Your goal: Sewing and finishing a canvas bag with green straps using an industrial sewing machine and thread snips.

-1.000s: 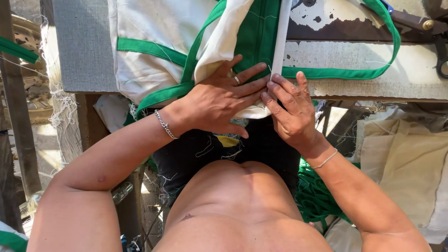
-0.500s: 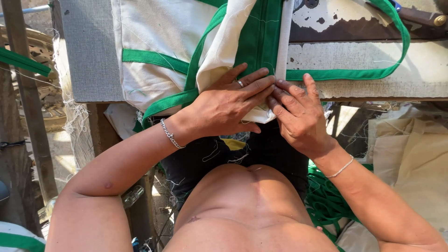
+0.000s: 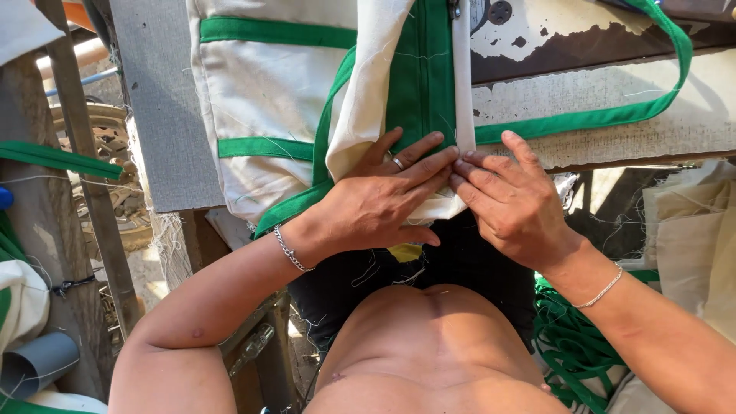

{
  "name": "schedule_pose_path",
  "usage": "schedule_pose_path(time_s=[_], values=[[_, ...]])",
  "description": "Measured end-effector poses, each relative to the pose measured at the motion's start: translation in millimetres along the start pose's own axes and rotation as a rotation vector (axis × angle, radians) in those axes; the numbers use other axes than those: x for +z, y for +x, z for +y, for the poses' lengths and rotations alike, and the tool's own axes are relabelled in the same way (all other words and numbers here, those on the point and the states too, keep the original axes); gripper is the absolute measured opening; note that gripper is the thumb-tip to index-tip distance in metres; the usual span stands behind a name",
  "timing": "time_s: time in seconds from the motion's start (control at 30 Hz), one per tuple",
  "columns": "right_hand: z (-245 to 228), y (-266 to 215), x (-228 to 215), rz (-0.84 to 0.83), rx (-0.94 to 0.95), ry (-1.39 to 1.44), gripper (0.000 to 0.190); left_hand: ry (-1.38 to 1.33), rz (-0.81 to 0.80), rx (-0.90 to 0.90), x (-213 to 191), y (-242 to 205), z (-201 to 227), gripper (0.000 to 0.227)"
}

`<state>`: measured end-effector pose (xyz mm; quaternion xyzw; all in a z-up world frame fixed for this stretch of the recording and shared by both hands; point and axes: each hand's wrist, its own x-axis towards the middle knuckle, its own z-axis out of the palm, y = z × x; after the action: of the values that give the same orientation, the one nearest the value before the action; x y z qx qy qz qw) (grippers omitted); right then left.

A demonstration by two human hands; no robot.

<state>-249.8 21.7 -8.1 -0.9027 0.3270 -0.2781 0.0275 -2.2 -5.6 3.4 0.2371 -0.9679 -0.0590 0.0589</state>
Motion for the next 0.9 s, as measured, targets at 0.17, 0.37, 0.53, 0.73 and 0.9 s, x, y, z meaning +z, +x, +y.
schedule_pose_path(time_s=[0.17,0.37,0.53,0.73,0.9], values=[[22.7,18.7,4.2,0.044,0.008,0.053,0.024,-0.050,-0.043,0.001,-6.9,14.7,-29.7,0.094],[52.8,36.6,14.2,0.068,-0.013,0.008,0.014,-0.110,-0.123,-0.009,-15.2,33.9,-62.2,0.098],[76.7,55.0,23.2,0.121,-0.054,-0.010,0.012,-0.090,-0.143,-0.006,-18.3,48.6,-92.1,0.095],[94.5,72.5,34.3,0.153,-0.072,-0.088,0.011,0.009,0.039,0.120,-23.0,61.5,-122.2,0.087],[89.2,73.4,36.7,0.189,-0.016,-0.068,0.008,0.089,0.142,0.159,-21.1,60.5,-124.5,0.070]])
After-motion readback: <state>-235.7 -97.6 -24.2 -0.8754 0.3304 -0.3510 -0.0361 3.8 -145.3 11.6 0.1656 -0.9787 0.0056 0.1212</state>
